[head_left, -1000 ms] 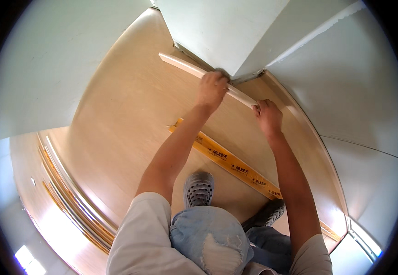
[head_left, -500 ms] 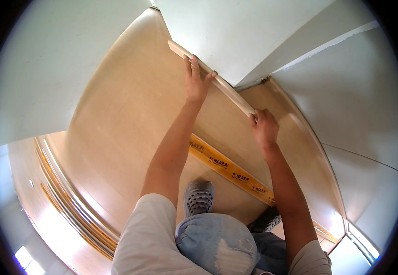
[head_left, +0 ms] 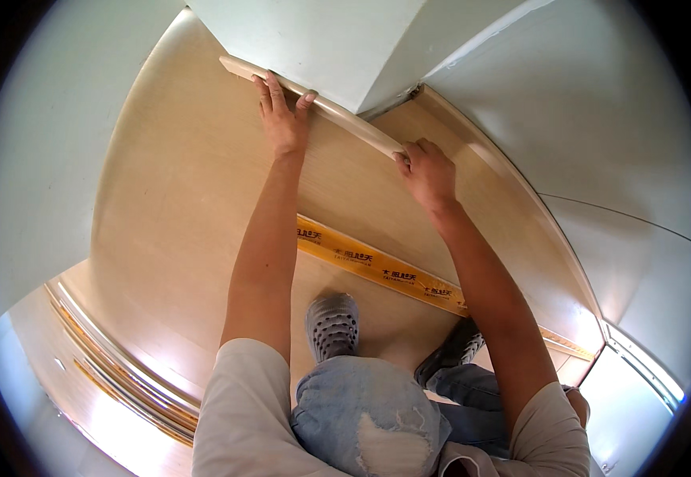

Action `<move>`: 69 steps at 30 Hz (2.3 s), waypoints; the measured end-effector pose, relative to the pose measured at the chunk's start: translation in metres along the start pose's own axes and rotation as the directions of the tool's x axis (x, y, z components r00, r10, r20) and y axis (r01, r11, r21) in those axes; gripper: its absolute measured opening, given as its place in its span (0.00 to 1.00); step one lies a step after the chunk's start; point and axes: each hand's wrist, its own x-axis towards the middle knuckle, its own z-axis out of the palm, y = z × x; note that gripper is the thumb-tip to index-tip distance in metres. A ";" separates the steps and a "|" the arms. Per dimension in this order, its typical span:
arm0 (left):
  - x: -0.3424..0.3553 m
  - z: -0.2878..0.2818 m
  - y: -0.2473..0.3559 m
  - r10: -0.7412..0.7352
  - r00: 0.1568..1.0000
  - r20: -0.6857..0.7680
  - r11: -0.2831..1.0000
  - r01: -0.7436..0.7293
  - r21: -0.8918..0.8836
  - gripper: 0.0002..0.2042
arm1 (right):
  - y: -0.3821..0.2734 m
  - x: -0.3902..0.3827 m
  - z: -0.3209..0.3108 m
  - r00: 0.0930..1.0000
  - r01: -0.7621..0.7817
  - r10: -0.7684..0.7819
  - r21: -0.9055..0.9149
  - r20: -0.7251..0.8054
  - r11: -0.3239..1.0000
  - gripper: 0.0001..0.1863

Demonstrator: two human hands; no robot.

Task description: The person measures and cuts wooden baseboard pieces using a miter saw to fit along the walls of a room. They repeatedly test the fit of the cut pieces against the wall corners and floor, adjusting the saw and cutting new pieces as needed to ensure a proper fit.

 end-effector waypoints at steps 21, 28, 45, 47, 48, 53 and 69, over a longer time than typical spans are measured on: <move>-0.019 -0.028 -0.009 0.112 0.993 -0.026 0.971 -0.115 -0.212 0.30 | 0.028 -0.053 -0.007 0.999 0.028 -0.027 -0.040 0.027 0.999 0.12; -0.014 -0.020 -0.007 0.071 0.993 -0.089 0.987 -0.083 -0.136 0.29 | 0.016 -0.042 -0.015 0.993 0.058 -0.045 -0.111 0.112 0.992 0.10; 0.037 -0.020 -0.048 -0.025 1.000 0.006 0.998 0.026 -0.061 0.36 | -0.016 0.030 -0.006 0.975 0.042 -0.035 -0.027 0.220 0.999 0.13; 0.035 -0.021 -0.043 -0.047 0.998 0.040 0.999 0.047 0.006 0.38 | -0.011 0.027 -0.005 0.971 0.036 -0.019 -0.066 0.237 0.997 0.12; 0.035 -0.021 -0.042 -0.044 0.998 0.049 0.999 0.044 0.010 0.39 | -0.010 0.028 -0.005 0.970 0.043 -0.023 -0.077 0.242 0.996 0.12; 0.035 -0.018 -0.047 0.024 1.000 -0.002 0.995 -0.024 0.100 0.44 | -0.012 0.028 -0.005 0.977 0.042 -0.033 -0.038 0.212 0.998 0.12; 0.034 -0.021 -0.037 -0.153 0.986 0.066 0.981 0.143 0.133 0.47 | -0.006 0.026 0.000 0.979 0.091 -0.086 -0.016 0.183 0.996 0.12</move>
